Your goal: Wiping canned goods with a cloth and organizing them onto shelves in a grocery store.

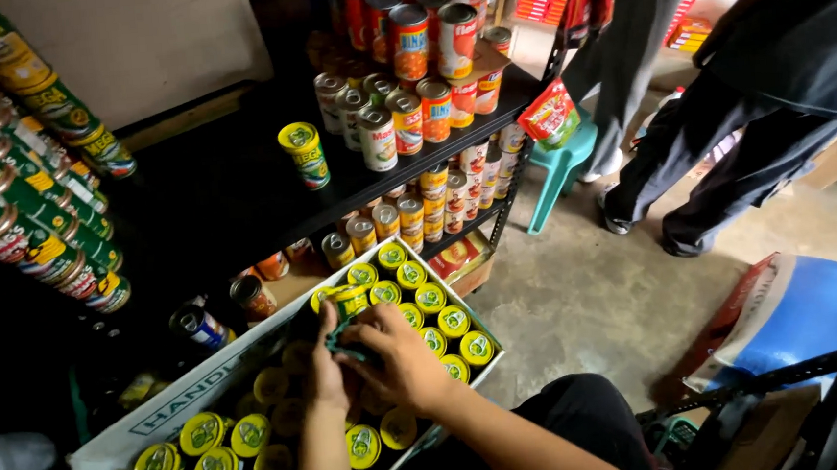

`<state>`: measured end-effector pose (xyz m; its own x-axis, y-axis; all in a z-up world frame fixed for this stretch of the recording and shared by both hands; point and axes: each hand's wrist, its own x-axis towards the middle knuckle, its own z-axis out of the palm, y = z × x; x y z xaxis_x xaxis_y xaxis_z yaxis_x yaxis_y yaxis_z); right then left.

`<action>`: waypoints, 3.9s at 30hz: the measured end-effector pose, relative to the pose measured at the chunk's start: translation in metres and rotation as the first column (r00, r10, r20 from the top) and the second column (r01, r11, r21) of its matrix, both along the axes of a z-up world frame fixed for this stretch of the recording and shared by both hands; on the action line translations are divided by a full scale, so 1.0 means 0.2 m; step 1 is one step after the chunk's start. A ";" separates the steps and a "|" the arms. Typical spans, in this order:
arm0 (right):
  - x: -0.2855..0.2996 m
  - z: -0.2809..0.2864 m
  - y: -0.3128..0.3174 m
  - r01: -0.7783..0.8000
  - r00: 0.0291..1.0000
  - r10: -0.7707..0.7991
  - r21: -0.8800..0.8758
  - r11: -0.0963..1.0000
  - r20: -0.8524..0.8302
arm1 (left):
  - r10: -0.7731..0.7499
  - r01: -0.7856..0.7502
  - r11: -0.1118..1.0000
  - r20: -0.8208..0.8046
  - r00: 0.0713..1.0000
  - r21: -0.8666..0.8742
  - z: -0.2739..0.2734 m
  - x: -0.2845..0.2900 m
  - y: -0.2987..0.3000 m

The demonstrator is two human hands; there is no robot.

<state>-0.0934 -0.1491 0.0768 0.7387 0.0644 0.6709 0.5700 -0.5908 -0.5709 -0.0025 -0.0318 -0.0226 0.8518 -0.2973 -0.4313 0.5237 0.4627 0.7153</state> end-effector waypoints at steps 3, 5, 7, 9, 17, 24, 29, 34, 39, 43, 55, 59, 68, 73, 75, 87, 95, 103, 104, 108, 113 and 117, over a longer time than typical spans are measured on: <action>0.08 -0.07 -0.07 0.026 1.000 -0.026 -0.028 0.999 0.016 | 0.037 -0.034 0.955 -0.003 0.999 0.295 0.52 -0.13 -0.10; 0.13 0.00 -0.08 0.074 0.997 -0.074 0.027 0.997 0.007 | 0.039 -0.055 0.959 0.065 0.997 0.277 0.13 -0.06 -0.05; 0.16 0.03 -0.08 0.123 0.992 -0.123 0.076 0.989 -0.006 | 0.041 -0.073 0.965 0.132 0.990 0.253 -0.01 -0.05 -0.04; 0.19 0.03 -0.08 0.176 0.984 -0.174 0.161 0.971 -0.025 | 0.085 -0.100 0.988 0.120 0.989 0.117 0.11 -0.09 -0.06; -0.01 -0.06 0.05 0.071 0.993 -0.062 0.094 0.993 -0.097 | -0.093 0.051 0.823 0.046 0.995 0.565 0.43 -0.17 -0.08; 0.12 -0.03 -0.06 0.133 0.987 -0.123 0.096 0.986 -0.104 | -0.086 0.045 0.906 0.079 0.993 0.420 0.23 -0.11 -0.05; 0.15 0.04 -0.05 0.140 0.988 -0.128 0.144 0.980 -0.085 | -0.061 0.075 0.944 -0.055 0.997 0.321 0.68 -0.27 -0.10; 0.04 -0.03 0.03 0.015 0.994 -0.002 0.121 0.992 -0.108 | -0.052 0.051 0.999 0.118 0.992 0.009 0.03 -0.05 -0.01; -0.03 -0.05 0.01 -0.044 0.988 0.056 0.084 0.996 -0.147 | -0.021 0.005 0.994 0.143 0.989 0.106 -0.08 -0.02 -0.01; 0.08 -0.04 -0.06 0.021 0.996 -0.014 0.079 0.997 -0.093 | -0.041 0.007 0.968 0.127 0.991 0.252 0.19 -0.07 -0.05; -0.01 -0.08 0.05 0.021 0.994 -0.014 0.054 0.998 -0.112 | 0.098 -0.095 0.986 -0.013 0.995 0.138 0.20 -0.10 -0.04; -0.01 -0.08 0.01 0.003 0.993 0.003 0.049 0.999 -0.121 | 0.016 -0.017 0.999 0.030 0.999 0.041 -0.03 -0.03 -0.01; 0.15 0.00 -0.04 0.087 0.996 -0.081 0.168 0.982 -0.045 | 0.013 0.001 0.992 -0.109 0.994 0.123 0.39 -0.17 -0.06; 0.08 -0.07 0.02 -0.014 0.998 0.018 0.056 0.998 -0.062 | 0.096 -0.085 0.989 -0.090 0.991 0.123 0.29 -0.08 -0.05; 0.05 -0.14 0.03 0.012 0.997 -0.010 0.029 1.000 -0.081 | 0.158 -0.146 0.981 -0.088 0.984 0.125 0.23 -0.06 -0.05; 0.14 0.03 -0.07 0.036 0.999 -0.032 0.162 0.986 -0.028 | 0.077 -0.076 0.996 0.003 0.997 -0.054 0.12 -0.08 -0.06; 0.07 -0.11 -0.02 -0.049 0.997 0.056 0.150 0.987 -0.049 | 0.130 -0.128 0.990 0.027 0.991 -0.054 0.04 -0.06 -0.02; 0.00 -0.12 -0.02 -0.020 1.000 0.017 0.106 0.994 0.024 | 0.042 -0.035 0.996 0.082 0.996 -0.082 0.16 -0.12 -0.04; 0.01 -0.15 -0.03 -0.030 0.999 0.023 0.166 0.986 0.045 | 0.066 -0.062 0.997 0.066 0.996 -0.051 0.07 -0.10 -0.04; 0.03 -0.15 -0.06 0.007 0.999 -0.023 0.327 0.945 0.044 | 0.076 -0.075 0.997 0.068 0.995 -0.009 0.02 -0.04 -0.03; 0.04 -0.19 -0.08 0.135 0.990 -0.104 0.425 0.895 -0.095 | 0.194 -0.200 0.966 -0.052 0.980 -0.162 0.30 -0.18 -0.07; 0.04 -0.21 -0.10 0.192 0.979 -0.137 0.461 0.866 -0.149 | 0.158 -0.166 0.919 -0.051 0.986 -0.359 0.20 -0.13 -0.03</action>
<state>-0.0847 -0.1684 0.0343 0.7797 -0.3677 0.5069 0.4077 -0.3163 -0.8566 -0.0293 -0.0382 0.0170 0.8937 -0.2944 -0.3386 0.4323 0.7669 0.4743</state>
